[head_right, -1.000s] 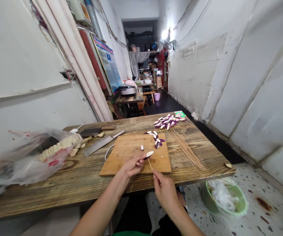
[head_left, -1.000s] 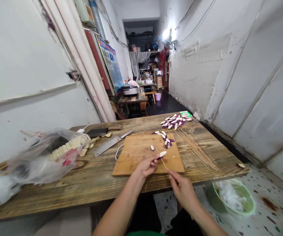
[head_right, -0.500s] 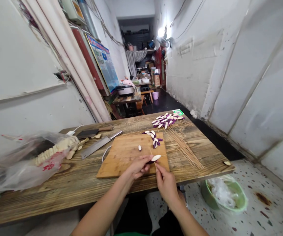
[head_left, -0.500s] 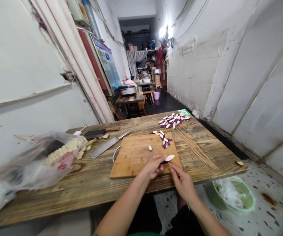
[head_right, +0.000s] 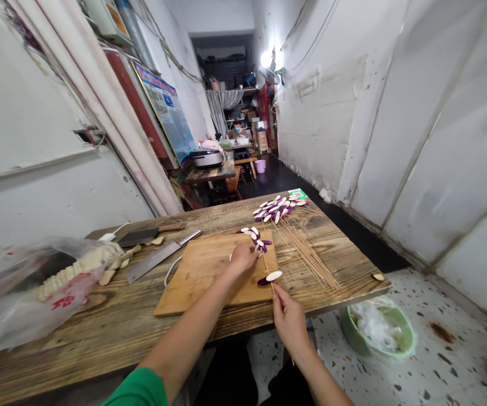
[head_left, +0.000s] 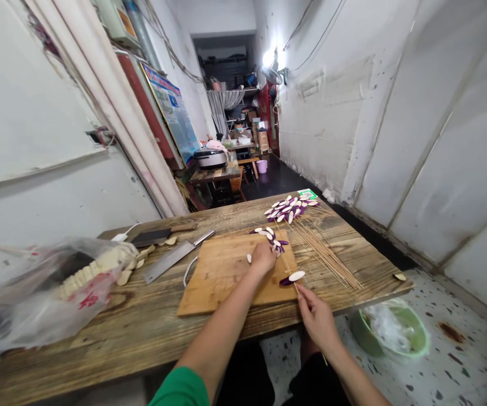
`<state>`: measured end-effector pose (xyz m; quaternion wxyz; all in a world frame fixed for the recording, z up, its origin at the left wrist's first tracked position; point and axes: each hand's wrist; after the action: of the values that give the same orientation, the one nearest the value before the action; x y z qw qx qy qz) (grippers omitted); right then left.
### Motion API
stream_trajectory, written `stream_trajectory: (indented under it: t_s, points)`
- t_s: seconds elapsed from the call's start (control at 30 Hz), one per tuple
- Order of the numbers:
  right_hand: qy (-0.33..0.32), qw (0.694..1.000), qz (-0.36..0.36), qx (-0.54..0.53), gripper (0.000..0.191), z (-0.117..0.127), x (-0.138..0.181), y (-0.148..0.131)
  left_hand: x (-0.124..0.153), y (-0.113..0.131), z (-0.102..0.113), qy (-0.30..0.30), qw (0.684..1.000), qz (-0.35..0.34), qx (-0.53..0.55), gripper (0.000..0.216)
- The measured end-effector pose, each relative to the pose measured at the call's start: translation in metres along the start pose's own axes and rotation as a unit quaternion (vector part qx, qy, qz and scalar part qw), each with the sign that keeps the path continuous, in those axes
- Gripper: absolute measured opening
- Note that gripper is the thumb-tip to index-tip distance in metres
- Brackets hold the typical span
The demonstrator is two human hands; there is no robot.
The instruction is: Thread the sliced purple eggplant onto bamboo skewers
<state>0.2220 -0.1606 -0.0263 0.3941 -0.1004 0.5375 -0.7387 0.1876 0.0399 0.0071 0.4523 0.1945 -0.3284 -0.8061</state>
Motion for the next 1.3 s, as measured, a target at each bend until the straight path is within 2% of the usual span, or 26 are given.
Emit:
stream_trajectory:
  t_s: [0.07,0.17,0.27,0.33,0.43,0.5,0.57,0.63,0.83,1.1,1.3]
  points:
    - [0.004,1.0,0.0,-0.01,0.04,0.002,0.001,0.0,-0.001,-0.001,-0.004,-0.003,0.999,0.012,0.035,0.008]
    - [0.002,1.0,0.005,-0.016,0.038,0.005,0.004,0.0,0.0,-0.009,-0.006,0.037,0.995,0.009,0.094,0.012]
    - [-0.015,1.0,0.012,-0.008,0.035,0.007,0.008,-0.004,0.006,-0.022,0.001,0.05,0.977,0.021,0.208,0.016]
    - [-0.033,0.999,0.017,-0.002,0.034,0.006,0.011,-0.008,0.015,-0.031,0.009,0.013,0.939,0.06,0.338,0.017]
    - [-0.06,0.998,0.029,-0.001,0.033,0.002,0.017,-0.014,0.03,-0.042,0.024,-0.065,0.839,0.143,0.52,0.018]
    - [-0.074,0.997,0.036,-0.001,0.034,-0.002,0.02,-0.019,0.039,-0.047,0.032,-0.088,0.777,0.184,0.596,0.017]
    - [-0.083,0.996,0.041,0.0,0.035,-0.006,0.022,-0.022,0.045,-0.051,0.038,-0.078,0.739,0.206,0.637,0.016]
    - [-0.091,0.995,0.042,0.002,0.035,-0.008,0.023,-0.026,0.047,-0.054,0.042,-0.069,0.72,0.217,0.656,0.015]
    - [-0.097,0.994,0.042,0.002,0.035,-0.011,0.023,-0.029,0.048,-0.06,0.045,-0.068,0.696,0.24,0.674,0.008]
    - [-0.101,0.994,0.049,-0.003,0.032,-0.01,0.023,-0.03,0.047,-0.061,0.045,-0.057,0.704,0.269,0.655,0.007]
    - [-0.102,0.993,0.052,-0.009,0.032,-0.01,0.023,-0.031,0.047,-0.06,0.046,-0.062,0.713,0.261,0.648,0.009]
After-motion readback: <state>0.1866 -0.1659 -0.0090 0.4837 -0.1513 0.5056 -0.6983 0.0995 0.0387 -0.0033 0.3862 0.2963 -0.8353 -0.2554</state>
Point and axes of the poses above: each hand's wrist, its own x-axis away from the middle knuckle, its own z-axis out of the back of the hand, y = z × x, and after that the axes turned 5 degrees about y, right-handed
